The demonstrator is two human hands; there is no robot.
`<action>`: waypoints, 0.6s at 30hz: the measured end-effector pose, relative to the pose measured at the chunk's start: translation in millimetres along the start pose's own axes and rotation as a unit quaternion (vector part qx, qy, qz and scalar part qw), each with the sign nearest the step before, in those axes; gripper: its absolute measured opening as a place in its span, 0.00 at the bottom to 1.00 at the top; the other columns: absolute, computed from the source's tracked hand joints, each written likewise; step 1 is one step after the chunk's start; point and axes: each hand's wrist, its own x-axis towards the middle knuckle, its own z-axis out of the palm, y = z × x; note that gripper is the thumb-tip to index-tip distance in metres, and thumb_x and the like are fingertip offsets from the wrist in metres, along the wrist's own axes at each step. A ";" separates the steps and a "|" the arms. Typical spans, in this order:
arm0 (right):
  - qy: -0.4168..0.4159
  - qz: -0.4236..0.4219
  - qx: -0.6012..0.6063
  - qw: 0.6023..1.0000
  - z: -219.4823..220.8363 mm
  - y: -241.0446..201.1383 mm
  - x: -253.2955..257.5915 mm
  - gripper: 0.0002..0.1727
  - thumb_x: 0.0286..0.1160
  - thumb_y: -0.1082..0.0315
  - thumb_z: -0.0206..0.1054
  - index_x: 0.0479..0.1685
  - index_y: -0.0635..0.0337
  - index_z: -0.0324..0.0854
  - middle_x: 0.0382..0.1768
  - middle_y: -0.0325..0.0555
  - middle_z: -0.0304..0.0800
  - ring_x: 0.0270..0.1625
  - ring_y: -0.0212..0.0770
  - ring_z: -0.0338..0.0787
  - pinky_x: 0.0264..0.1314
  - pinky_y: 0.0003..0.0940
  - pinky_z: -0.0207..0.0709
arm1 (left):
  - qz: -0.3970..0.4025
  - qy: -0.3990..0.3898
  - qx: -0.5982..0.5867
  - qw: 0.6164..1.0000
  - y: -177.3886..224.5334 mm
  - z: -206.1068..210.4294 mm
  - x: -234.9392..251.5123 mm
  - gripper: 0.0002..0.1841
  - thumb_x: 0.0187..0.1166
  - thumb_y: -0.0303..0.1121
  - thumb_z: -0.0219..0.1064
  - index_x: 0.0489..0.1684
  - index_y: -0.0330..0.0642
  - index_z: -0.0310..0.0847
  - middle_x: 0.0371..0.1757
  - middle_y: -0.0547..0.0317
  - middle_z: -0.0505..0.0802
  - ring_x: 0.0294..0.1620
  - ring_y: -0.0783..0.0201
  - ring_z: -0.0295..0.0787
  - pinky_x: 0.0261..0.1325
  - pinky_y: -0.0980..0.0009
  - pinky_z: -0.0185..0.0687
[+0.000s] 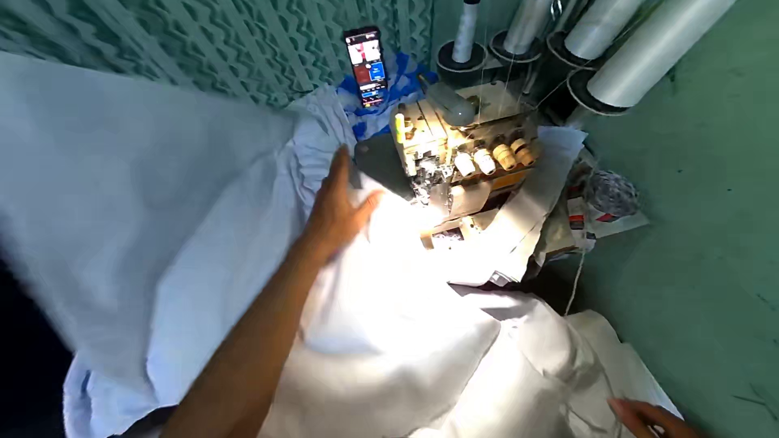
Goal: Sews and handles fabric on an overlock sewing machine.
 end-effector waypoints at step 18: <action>0.136 -0.385 0.339 0.848 60.1 -256.4 119.2 0.07 0.76 0.67 0.72 0.41 0.60 0.92 0.36 0.39 0.93 0.34 0.24 0.86 0.38 0.19 0.81 | 0.159 -0.192 0.162 0.955 41.3 41.8 16.3 0.54 0.70 0.79 0.45 0.82 0.38 0.70 0.83 0.40 0.75 0.90 0.39 0.59 0.89 0.30 0.40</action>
